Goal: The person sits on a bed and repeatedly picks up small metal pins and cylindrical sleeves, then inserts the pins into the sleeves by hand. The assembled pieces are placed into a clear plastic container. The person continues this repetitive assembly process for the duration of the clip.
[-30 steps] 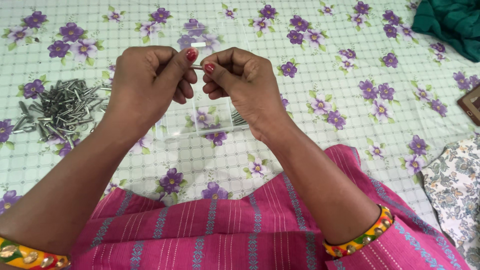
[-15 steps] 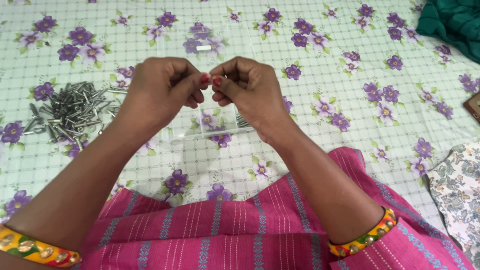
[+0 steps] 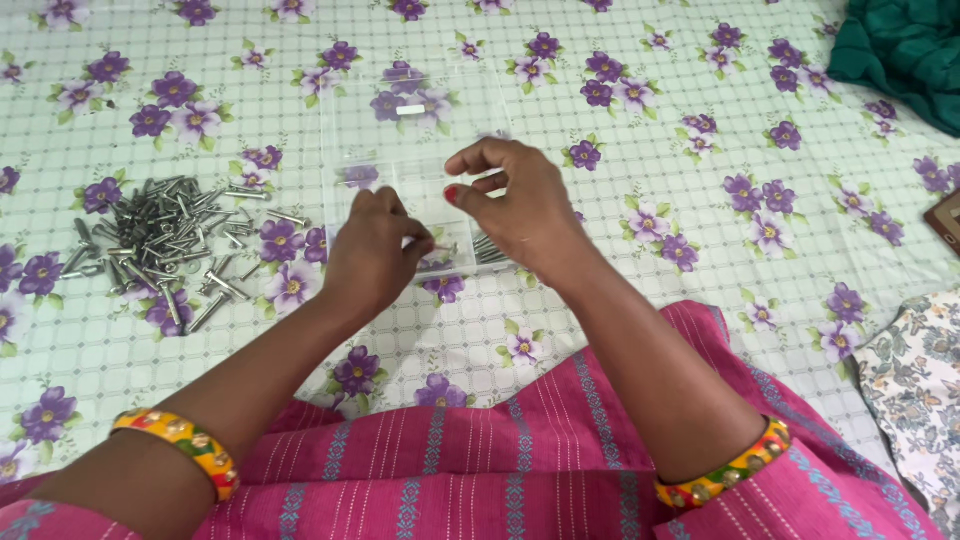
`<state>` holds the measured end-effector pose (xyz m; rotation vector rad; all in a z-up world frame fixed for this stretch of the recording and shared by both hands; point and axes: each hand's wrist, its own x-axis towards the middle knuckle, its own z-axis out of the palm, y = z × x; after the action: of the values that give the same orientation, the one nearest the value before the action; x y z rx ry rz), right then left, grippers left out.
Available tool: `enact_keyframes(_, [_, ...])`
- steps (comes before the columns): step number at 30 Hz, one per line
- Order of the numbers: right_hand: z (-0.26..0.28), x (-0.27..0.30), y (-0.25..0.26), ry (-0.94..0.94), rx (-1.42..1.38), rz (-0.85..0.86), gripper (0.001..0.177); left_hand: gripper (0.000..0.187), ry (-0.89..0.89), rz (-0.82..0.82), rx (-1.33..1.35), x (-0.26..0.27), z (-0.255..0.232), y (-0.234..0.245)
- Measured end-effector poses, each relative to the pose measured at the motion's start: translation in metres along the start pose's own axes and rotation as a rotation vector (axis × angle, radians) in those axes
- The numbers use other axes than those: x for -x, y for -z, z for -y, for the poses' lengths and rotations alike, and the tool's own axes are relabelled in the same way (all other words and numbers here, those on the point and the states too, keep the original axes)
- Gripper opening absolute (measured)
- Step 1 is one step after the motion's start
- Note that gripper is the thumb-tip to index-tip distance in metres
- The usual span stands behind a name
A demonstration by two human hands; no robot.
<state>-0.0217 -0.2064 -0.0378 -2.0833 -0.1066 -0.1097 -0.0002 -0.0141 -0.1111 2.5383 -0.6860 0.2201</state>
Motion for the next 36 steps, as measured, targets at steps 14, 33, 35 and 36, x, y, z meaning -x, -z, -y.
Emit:
enact_keyframes(14, [-0.024,0.006,-0.02,0.032,0.309,0.111,0.014,0.018,-0.008,0.096,-0.015,0.0,0.004,-0.005])
enact_keyframes(33, [-0.05,0.04,-0.066,0.197,0.754,0.43,0.05,0.081,1.235,-0.399,0.246,0.094,0.272,0.098])
enact_keyframes(35, [-0.058,0.037,-0.071,0.236,0.748,0.415,0.045,0.078,0.956,-0.175,-0.014,0.094,0.285,0.089])
enact_keyframes(36, [-0.062,0.038,-0.072,0.253,0.744,0.408,0.043,0.077,0.809,-0.063,-0.138,0.093,0.288,0.084])
